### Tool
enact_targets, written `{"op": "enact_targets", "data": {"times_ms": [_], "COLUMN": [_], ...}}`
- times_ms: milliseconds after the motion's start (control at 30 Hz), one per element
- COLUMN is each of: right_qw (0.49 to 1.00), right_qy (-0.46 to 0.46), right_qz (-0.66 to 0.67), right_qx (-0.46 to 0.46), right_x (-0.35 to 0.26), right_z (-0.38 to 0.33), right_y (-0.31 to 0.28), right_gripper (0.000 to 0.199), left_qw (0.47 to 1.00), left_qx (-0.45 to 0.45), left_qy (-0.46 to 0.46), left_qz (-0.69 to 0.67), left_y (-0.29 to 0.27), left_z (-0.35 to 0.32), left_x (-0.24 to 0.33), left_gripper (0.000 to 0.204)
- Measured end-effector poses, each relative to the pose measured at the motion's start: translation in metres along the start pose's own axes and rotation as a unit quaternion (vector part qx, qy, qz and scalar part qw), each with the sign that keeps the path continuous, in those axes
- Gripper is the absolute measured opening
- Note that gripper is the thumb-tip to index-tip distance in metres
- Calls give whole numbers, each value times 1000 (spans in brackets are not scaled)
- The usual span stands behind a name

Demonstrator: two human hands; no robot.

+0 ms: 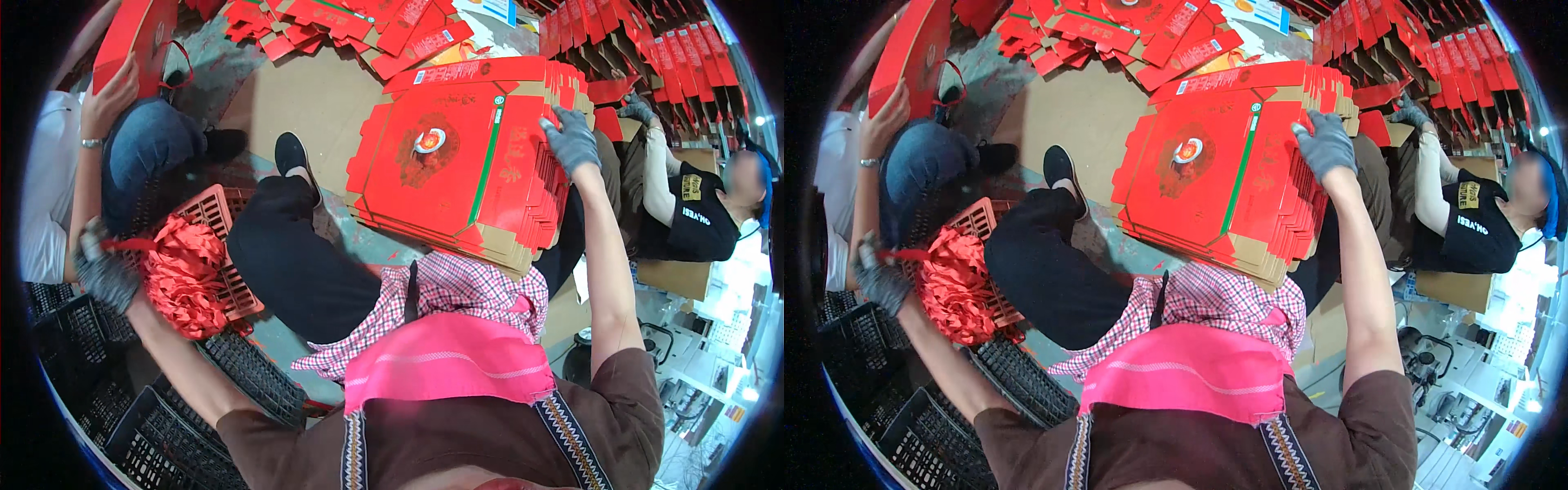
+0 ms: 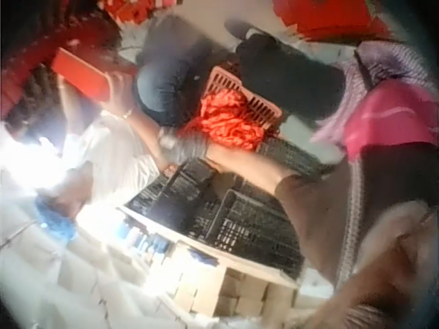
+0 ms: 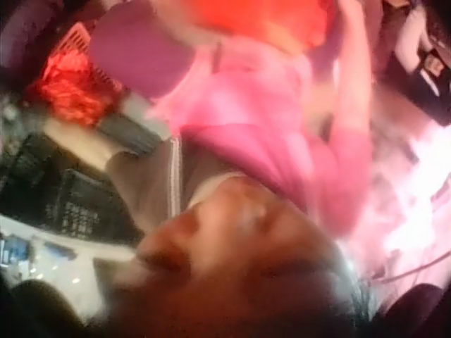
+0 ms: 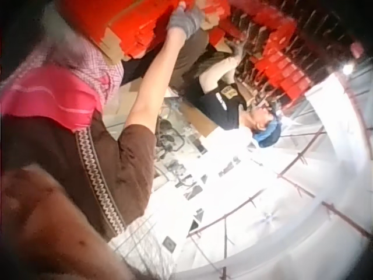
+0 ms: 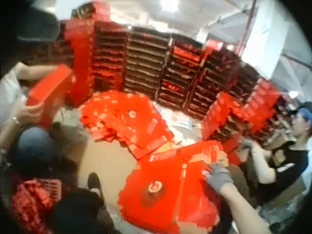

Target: Assembling cardboard gift boxes by folding and attaching handles.

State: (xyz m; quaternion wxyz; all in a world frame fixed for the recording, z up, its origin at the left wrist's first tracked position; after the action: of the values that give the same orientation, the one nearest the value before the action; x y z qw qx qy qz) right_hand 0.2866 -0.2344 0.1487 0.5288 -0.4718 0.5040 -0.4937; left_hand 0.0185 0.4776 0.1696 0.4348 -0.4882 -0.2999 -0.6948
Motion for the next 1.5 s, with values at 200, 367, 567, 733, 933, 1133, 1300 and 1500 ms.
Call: {"op": "enact_targets", "data": {"times_ms": [200,367,567,733,933,1133,1300,1500], "right_qw": [991,990,986,959,952,959,554,539], "right_qy": [3,3,20,-18,-33,64,183,309], "right_qz": [-127,-139,-113,-254,-248,94,774,756], "right_qx": [-40,-11,-120,-124,-173,-259,-247,-204], "right_x": [-13,-24,-45,-50,-64,-30,-37,-41], "right_z": [39,34,30,18,6,-14,-61,-121], "right_y": [38,43,53,59,49,62,90,127], "right_gripper": [57,51,46,56,51,49,45,24], "left_qw": [840,705,754,926,786,734,767,674], "left_qx": [-65,-103,-131,-344,-561,-552,-534,-403], "left_qy": [265,387,466,-97,-250,-394,-355,-578], "left_qz": [468,585,444,126,-68,-38,-24,-223], "left_y": [-33,-17,69,184,295,290,290,299], "left_z": [67,25,-110,-227,-453,-494,-485,-478], "left_x": [104,145,209,111,21,-19,-27,-35], "left_gripper": [31,38,44,13,12,25,17,10]}}
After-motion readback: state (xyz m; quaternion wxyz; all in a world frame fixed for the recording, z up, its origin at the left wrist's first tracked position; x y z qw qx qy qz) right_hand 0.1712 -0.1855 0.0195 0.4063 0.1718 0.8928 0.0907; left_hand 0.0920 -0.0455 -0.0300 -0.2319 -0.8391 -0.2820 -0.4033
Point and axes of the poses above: each hand's wrist, its own z-axis towards the middle knuckle, its own y-axis out of the palm, x = y × z, the point moved 10 cm from there along z, towards the middle knuckle, and after that the axes turned 3 degrees about z, right-handed, at the moved point
